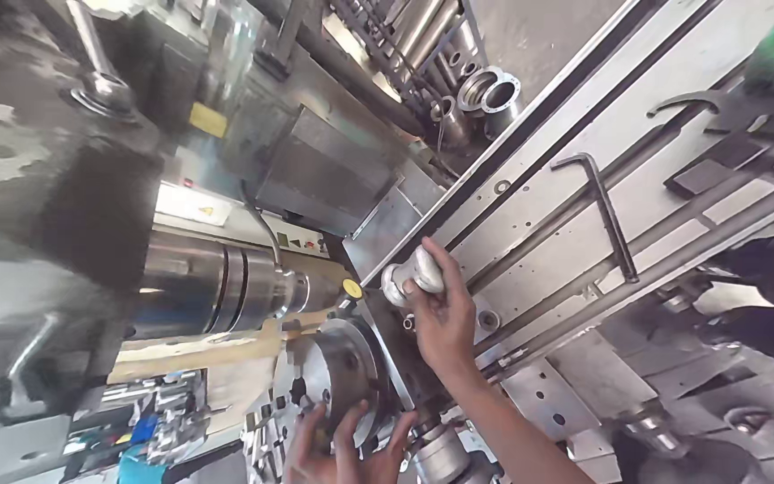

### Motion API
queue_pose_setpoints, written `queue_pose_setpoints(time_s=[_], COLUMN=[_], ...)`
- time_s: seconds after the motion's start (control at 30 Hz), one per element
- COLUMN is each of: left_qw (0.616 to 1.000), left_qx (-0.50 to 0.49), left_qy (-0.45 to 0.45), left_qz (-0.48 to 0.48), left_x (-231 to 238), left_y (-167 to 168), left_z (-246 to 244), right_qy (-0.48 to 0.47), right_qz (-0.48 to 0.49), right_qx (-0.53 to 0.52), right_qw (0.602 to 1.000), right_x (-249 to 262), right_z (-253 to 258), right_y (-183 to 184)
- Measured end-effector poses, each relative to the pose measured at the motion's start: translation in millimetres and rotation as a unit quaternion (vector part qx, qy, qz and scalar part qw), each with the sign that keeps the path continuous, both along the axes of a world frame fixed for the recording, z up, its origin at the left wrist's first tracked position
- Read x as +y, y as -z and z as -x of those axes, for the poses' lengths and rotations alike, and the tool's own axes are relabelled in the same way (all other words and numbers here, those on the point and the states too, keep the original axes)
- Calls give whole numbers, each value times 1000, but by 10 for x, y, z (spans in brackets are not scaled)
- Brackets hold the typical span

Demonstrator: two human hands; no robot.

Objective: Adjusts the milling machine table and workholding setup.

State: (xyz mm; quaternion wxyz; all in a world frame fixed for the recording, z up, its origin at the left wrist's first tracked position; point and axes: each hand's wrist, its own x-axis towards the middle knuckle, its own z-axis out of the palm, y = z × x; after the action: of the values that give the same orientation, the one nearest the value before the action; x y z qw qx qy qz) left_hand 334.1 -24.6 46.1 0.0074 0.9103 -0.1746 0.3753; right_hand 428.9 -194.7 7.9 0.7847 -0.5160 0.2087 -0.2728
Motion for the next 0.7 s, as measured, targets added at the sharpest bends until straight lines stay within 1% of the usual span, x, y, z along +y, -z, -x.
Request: queue_pose_setpoints(time_s=[0.1, 0.27, 0.43, 0.5, 0.7], left_qw=[1000, 1000, 1000, 1000, 999], left_qx=[2, 7, 24, 29, 21], left_qy=[-7, -4, 1, 3, -3], left_qz=[4, 6, 1, 5, 25], left_x=[-13, -19, -21, -18, -84], left_y=[0, -7, -55, -61, -63], left_z=[7, 12, 41, 56, 87], right_qy=[30, 8, -35, -57, -125], right_qz=[-3, -14, 25, 45, 60], right_qx=[-55, -105, -91, -77, -66], right_qw=[998, 994, 995, 994, 988], right_x=[4, 28, 59, 47, -5], right_z=[322, 886, 1319, 1475, 1825], right_y=[-13, 7, 55, 12, -155])
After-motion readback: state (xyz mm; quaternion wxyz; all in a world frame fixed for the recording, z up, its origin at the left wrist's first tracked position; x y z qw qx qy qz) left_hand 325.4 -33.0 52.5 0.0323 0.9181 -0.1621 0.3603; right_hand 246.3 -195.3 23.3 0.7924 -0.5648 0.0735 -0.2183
